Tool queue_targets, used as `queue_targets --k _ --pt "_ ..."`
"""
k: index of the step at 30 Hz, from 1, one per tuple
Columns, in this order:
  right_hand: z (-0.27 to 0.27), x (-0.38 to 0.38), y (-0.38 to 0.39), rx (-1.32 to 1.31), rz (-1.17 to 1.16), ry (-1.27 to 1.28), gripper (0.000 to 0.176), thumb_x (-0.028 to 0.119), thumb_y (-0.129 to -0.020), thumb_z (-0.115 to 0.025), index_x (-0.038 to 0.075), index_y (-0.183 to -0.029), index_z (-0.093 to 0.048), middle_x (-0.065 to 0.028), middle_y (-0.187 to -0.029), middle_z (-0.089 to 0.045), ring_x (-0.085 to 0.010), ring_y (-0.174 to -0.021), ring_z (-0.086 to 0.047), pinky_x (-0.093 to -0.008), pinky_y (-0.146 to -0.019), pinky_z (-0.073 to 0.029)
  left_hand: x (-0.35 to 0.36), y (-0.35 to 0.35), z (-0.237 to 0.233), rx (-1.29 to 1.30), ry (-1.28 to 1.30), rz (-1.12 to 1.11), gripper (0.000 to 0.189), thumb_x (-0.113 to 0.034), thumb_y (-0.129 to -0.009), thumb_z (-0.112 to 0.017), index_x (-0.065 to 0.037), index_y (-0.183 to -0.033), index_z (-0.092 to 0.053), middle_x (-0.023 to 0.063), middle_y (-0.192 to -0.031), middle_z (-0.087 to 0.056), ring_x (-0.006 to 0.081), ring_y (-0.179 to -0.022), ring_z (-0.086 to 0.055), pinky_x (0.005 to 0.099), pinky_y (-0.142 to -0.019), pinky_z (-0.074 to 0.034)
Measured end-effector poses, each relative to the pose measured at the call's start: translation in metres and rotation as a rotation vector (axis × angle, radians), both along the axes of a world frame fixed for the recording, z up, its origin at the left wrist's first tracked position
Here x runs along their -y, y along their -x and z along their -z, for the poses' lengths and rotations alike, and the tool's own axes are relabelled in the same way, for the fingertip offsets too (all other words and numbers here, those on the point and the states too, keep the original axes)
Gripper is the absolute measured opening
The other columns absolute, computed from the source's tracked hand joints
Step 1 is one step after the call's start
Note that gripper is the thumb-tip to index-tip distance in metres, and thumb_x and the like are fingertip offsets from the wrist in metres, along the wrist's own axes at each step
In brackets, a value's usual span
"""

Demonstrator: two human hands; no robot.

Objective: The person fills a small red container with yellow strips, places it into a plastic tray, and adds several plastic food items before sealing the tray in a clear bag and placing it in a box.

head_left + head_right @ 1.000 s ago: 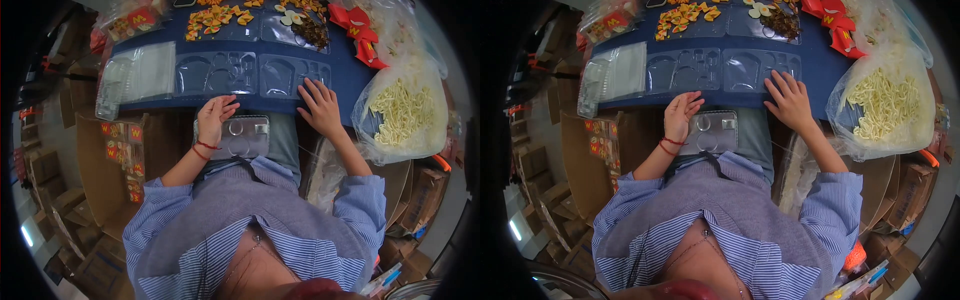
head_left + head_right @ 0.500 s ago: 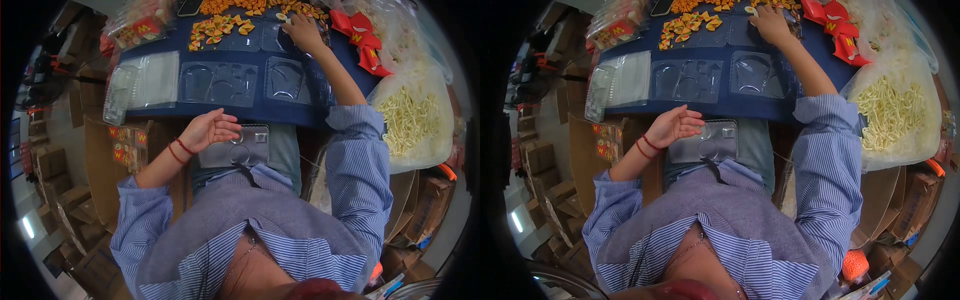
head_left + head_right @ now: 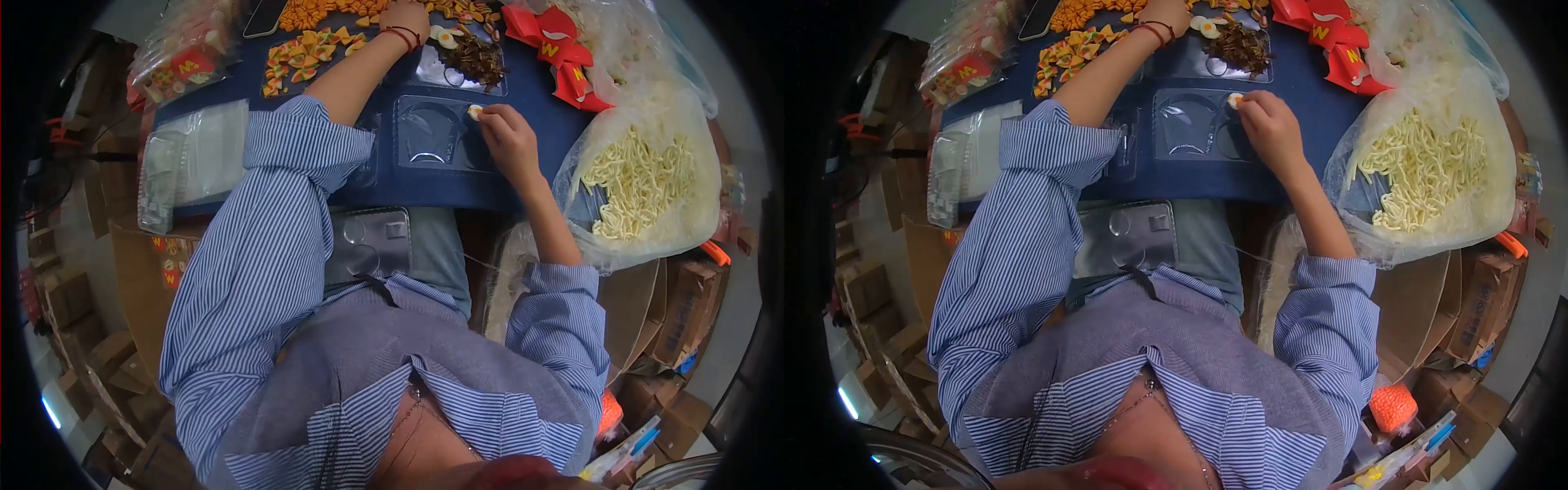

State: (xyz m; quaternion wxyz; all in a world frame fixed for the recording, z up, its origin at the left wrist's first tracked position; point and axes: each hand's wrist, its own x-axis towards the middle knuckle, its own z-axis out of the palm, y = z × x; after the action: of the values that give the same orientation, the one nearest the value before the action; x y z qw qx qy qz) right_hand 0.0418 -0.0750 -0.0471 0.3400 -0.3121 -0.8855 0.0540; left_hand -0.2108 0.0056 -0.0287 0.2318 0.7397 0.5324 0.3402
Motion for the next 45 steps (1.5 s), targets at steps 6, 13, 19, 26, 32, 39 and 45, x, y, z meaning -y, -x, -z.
queue_targets --k 6,13,19,26,32,39,45 --pt "-0.007 0.015 0.005 0.174 -0.032 -0.146 0.014 0.005 -0.076 -0.069 0.008 -0.089 -0.066 -0.0017 -0.098 -0.063 -0.0199 -0.093 -0.061 -0.0370 -0.084 -0.044 -0.022 -0.002 0.009 0.055 0.000 0.026 0.022 -0.016 -0.092 -0.062 -0.007 -0.112 -0.065 0.0051 -0.093 -0.066 0.0106 -0.077 -0.066 0.0243 -0.068 -0.052" --pt "0.003 0.006 -0.001 0.215 -0.161 -0.160 0.032 0.002 -0.073 -0.068 0.008 -0.104 -0.066 -0.0024 -0.104 -0.064 -0.0218 -0.098 -0.059 -0.0389 -0.089 -0.041 0.032 0.059 -0.002 0.093 -0.004 0.031 0.024 -0.014 -0.092 -0.062 -0.007 -0.115 -0.064 0.0049 -0.096 -0.066 0.0101 -0.079 -0.066 0.0234 -0.068 -0.051" --pt "-0.005 -0.001 0.000 0.279 -0.253 -0.122 0.035 0.000 -0.070 -0.067 0.008 -0.104 -0.065 -0.0053 -0.105 -0.061 -0.0241 -0.098 -0.059 -0.0399 -0.089 -0.042 0.178 0.123 -0.044 0.048 0.023 -0.056 0.026 -0.013 -0.092 -0.062 -0.007 -0.117 -0.063 0.0048 -0.098 -0.065 0.0099 -0.079 -0.065 0.0227 -0.069 -0.051" --pt "-0.034 0.065 0.081 0.140 -0.454 -0.094 0.043 0.012 -0.071 -0.071 0.009 -0.113 -0.062 -0.0105 -0.117 -0.057 -0.0277 -0.112 -0.055 -0.0462 -0.096 -0.041 0.208 0.147 -0.016 0.116 0.323 -0.023 0.014 -0.010 -0.090 -0.064 -0.004 -0.102 -0.062 0.0038 -0.089 -0.058 0.0098 -0.075 -0.060 0.0242 -0.071 -0.048" --pt "-0.003 0.133 0.151 0.406 -0.440 0.100 0.068 0.041 -0.075 -0.073 0.010 -0.132 -0.052 -0.0108 -0.151 -0.035 -0.0266 -0.143 -0.029 -0.0552 -0.112 -0.024 0.214 0.158 0.008 -0.333 -0.004 -0.006 0.016 -0.010 -0.085 -0.067 -0.004 -0.099 -0.061 0.0085 -0.095 -0.057 0.0233 -0.083 -0.060 0.0312 -0.073 -0.050" --pt "-0.015 0.124 0.116 0.333 -0.458 0.113 0.051 0.031 -0.079 -0.071 0.010 -0.123 -0.058 -0.0116 -0.137 -0.051 -0.0273 -0.130 -0.046 -0.0492 -0.108 -0.034 0.230 0.135 0.017 -0.428 -0.335 0.034 0.021 -0.005 -0.083 -0.064 -0.005 -0.104 -0.063 0.0080 -0.101 -0.059 0.0258 -0.087 -0.059 0.0341 -0.075 -0.051" --pt "-0.009 -0.049 0.043 0.208 0.275 0.170 0.015 0.018 -0.080 -0.068 0.008 -0.090 -0.069 -0.0119 -0.086 -0.066 -0.0318 -0.087 -0.064 -0.0425 -0.074 -0.051 0.216 0.109 0.018 -0.474 -0.391 0.029 0.022 -0.006 -0.080 -0.064 -0.007 -0.102 -0.062 0.0069 -0.102 -0.058 0.0248 -0.086 -0.060 0.0335 -0.072 -0.051"
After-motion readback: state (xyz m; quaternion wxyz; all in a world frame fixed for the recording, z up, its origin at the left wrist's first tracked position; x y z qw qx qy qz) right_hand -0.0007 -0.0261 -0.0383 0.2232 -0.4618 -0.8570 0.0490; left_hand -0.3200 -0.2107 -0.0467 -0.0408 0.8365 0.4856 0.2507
